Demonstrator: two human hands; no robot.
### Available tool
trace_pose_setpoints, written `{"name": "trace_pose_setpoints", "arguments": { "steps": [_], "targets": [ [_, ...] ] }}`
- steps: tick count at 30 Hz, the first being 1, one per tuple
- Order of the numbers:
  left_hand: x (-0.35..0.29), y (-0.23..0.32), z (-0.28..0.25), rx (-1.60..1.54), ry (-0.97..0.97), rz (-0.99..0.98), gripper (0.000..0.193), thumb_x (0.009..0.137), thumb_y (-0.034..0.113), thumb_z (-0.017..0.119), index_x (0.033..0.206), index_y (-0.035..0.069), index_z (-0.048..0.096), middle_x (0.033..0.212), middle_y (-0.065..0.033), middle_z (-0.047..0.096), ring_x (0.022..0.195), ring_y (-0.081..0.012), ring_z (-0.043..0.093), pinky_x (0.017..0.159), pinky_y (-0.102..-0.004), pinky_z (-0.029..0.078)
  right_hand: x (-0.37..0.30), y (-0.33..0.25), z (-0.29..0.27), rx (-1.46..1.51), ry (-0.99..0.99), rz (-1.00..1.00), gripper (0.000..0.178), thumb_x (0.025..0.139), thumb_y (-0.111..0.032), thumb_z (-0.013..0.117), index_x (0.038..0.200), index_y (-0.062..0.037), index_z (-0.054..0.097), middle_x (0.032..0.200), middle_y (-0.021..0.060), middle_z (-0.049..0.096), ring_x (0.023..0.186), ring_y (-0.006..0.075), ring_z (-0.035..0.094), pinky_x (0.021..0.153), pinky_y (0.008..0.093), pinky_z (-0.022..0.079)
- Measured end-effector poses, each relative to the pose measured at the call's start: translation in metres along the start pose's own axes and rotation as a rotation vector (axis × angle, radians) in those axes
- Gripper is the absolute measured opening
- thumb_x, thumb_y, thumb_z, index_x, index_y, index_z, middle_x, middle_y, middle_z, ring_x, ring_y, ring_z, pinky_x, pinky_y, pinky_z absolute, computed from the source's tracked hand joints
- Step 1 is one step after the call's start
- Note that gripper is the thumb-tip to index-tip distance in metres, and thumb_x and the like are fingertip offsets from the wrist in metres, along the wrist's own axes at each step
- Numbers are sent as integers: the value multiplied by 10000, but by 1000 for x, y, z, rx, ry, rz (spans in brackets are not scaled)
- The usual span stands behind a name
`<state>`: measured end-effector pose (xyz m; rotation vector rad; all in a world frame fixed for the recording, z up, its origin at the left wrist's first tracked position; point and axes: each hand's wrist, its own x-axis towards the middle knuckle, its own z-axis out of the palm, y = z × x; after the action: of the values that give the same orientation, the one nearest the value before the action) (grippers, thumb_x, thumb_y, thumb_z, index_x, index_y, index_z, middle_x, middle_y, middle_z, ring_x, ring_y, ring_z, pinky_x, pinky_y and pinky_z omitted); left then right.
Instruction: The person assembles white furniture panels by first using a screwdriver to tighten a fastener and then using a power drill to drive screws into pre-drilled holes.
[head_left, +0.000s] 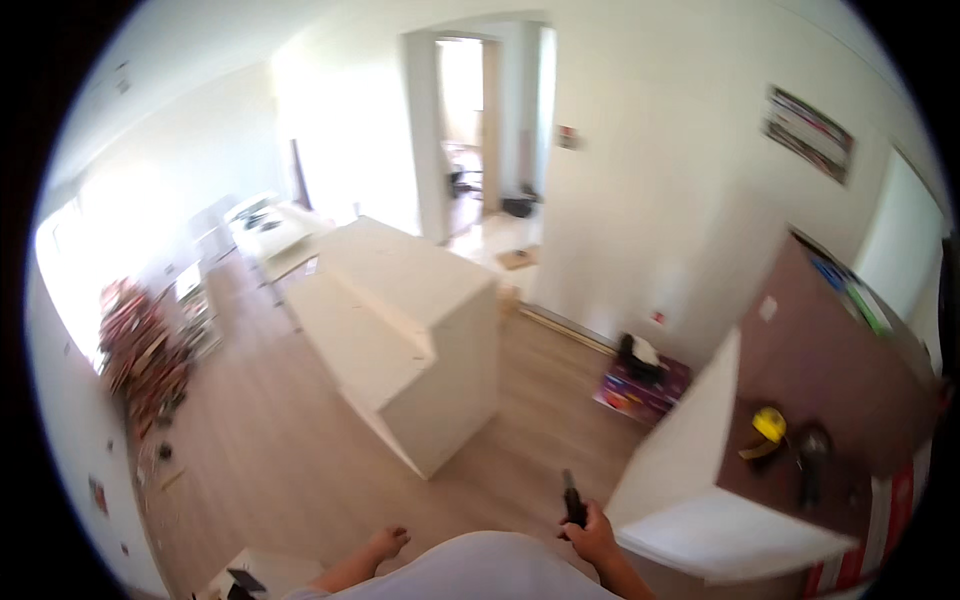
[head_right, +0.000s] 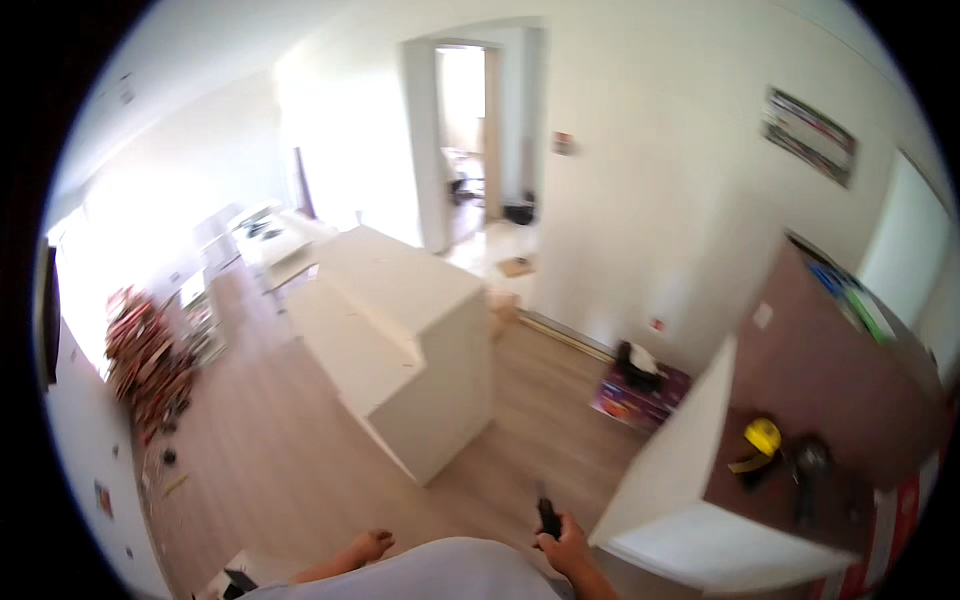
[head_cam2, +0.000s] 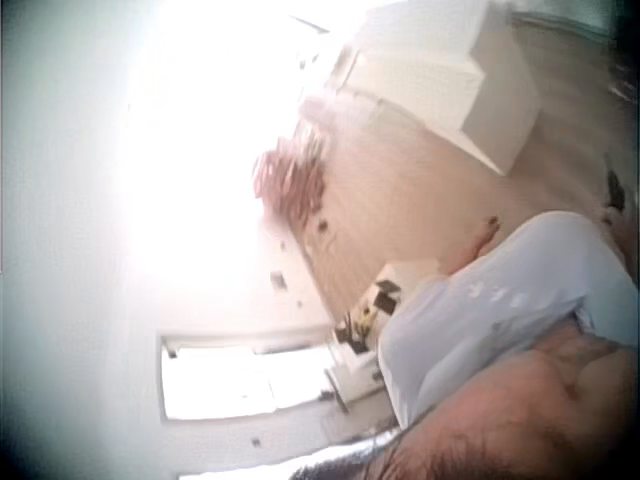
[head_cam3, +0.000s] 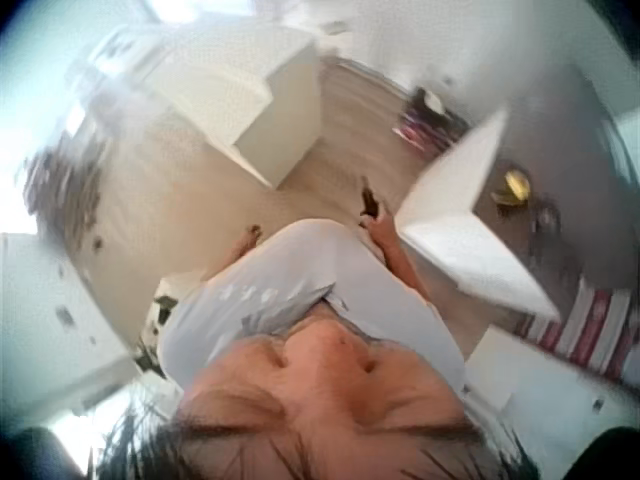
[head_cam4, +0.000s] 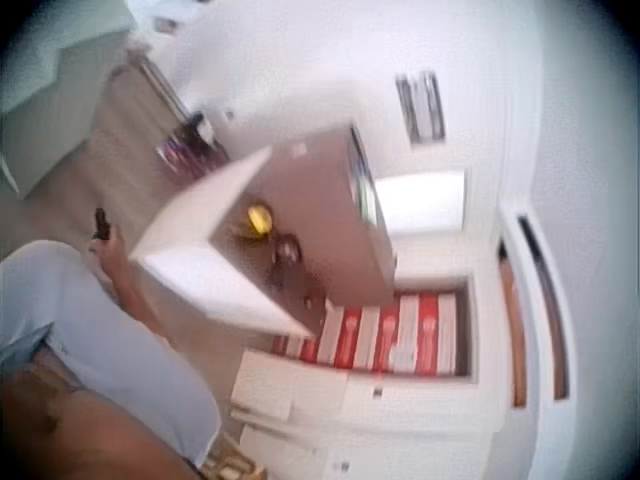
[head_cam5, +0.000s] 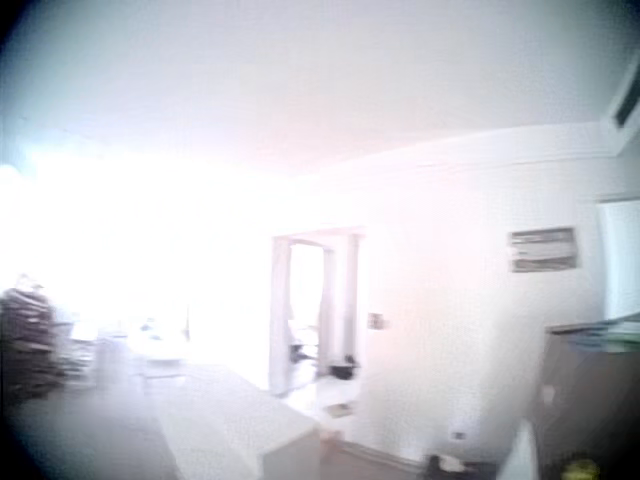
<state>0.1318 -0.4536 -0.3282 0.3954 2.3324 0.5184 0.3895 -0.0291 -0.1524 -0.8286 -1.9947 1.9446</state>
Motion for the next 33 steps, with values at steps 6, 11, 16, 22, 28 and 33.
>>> {"name": "trace_pose_setpoints", "arguments": {
  "steps": [6,11,16,22,28,33],
  "targets": [
    [-23,-22,-132,-198,209,-26,479,996,402,643,1349,81,665,1334,-157,695,1203,-344,675,1039,-416,525,93,-51,115,-153,-182,39,313,978,-202,601,1205,11,572,844,82,661,659,163,636,576,327,520],
    [-2,-88,-134,-366,198,-71,498,997,423,641,1363,86,655,1334,-152,696,1229,-335,661,1042,-414,521,171,-57,216,-138,-459,132,200,960,-145,608,1073,16,571,827,108,684,644,173,670,575,329,550],
    [-9,-159,-157,-263,85,-287,510,995,438,635,1351,74,662,1344,-168,687,1256,-337,645,1061,-418,504,267,-78,346,-218,-593,191,289,974,-207,619,1167,8,607,864,85,701,651,147,665,565,340,541],
    [-75,-305,-140,-951,510,-947,410,968,353,653,1237,50,715,1193,-203,731,1068,-344,707,883,-486,563,365,-115,516,-287,-758,86,233,1014,-194,590,1120,13,599,827,67,668,633,142,632,588,323,535],
    [-97,-313,-157,-411,424,-926,288,943,289,647,1065,50,752,1048,-180,762,942,-325,738,817,-463,569,476,-167,702,-522,-1044,-8,374,1028,-321,613,1231,-7,600,877,122,688,757,249,680,710,385,550],
    [1,-324,-212,-914,385,-1112,313,958,287,644,1117,34,737,1074,-176,751,950,-312,726,813,-443,564,545,-227,868,-713,-1156,-273,416,1019,-398,610,1233,-41,614,983,207,716,955,417,686,846,472,533]
  ]
}}
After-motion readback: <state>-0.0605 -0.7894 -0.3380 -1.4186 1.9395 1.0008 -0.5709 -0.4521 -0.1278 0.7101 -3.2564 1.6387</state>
